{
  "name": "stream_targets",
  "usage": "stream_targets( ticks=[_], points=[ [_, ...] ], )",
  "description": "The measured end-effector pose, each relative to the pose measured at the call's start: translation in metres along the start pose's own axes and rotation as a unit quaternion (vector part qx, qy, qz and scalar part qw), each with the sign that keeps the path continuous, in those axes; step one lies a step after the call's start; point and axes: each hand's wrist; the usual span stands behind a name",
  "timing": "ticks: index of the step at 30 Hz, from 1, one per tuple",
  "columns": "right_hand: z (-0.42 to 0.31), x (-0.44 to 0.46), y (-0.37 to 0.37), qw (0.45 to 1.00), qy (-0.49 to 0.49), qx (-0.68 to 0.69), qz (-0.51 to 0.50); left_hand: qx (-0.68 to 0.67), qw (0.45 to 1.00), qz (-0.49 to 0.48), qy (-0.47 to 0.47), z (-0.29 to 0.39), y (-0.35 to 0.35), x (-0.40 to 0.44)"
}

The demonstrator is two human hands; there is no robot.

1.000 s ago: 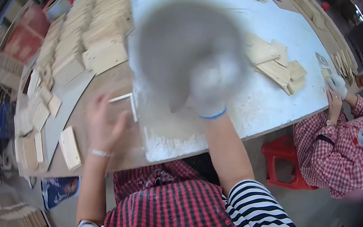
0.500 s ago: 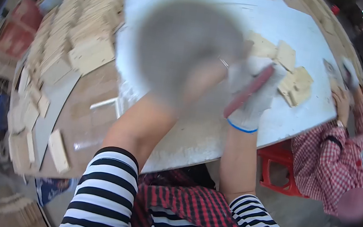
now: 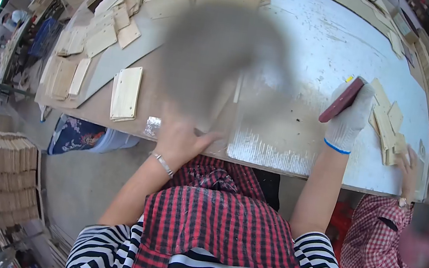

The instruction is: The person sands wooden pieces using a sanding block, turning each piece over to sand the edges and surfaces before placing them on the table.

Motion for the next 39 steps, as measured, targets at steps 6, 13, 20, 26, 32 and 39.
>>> stream_targets(
  ticks=[6,13,20,26,32,39],
  points=[
    [0.04,-0.028,-0.011,0.991,-0.071,-0.023,-0.114,-0.099,0.973,-0.201,-0.054,-0.038,-0.017,0.004],
    [0.018,-0.063,-0.084,0.905,-0.091,-0.313,-0.274,-0.18,0.977,-0.107,0.048,-0.037,-0.027,0.006],
    [0.029,-0.11,-0.133,0.641,0.044,-0.559,-0.524,-0.195,0.978,-0.037,0.06,-0.048,-0.008,0.0],
    [0.097,-0.027,-0.173,0.584,0.195,-0.583,-0.531,-0.205,0.975,-0.044,0.077,-0.05,-0.014,0.0],
    [0.058,-0.092,-0.138,0.595,0.272,-0.522,-0.547,-0.208,0.974,0.007,0.09,-0.042,-0.006,0.003],
    [0.086,-0.035,-0.164,0.72,0.154,-0.534,-0.416,-0.127,0.992,-0.007,0.013,-0.03,-0.03,0.008]
  ],
)
Point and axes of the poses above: each hand's wrist, its own x-axis towards the middle knuckle, its own y-axis out of the back of the hand, z = x × y, and after that the axes turned 7 degrees about y, right-handed
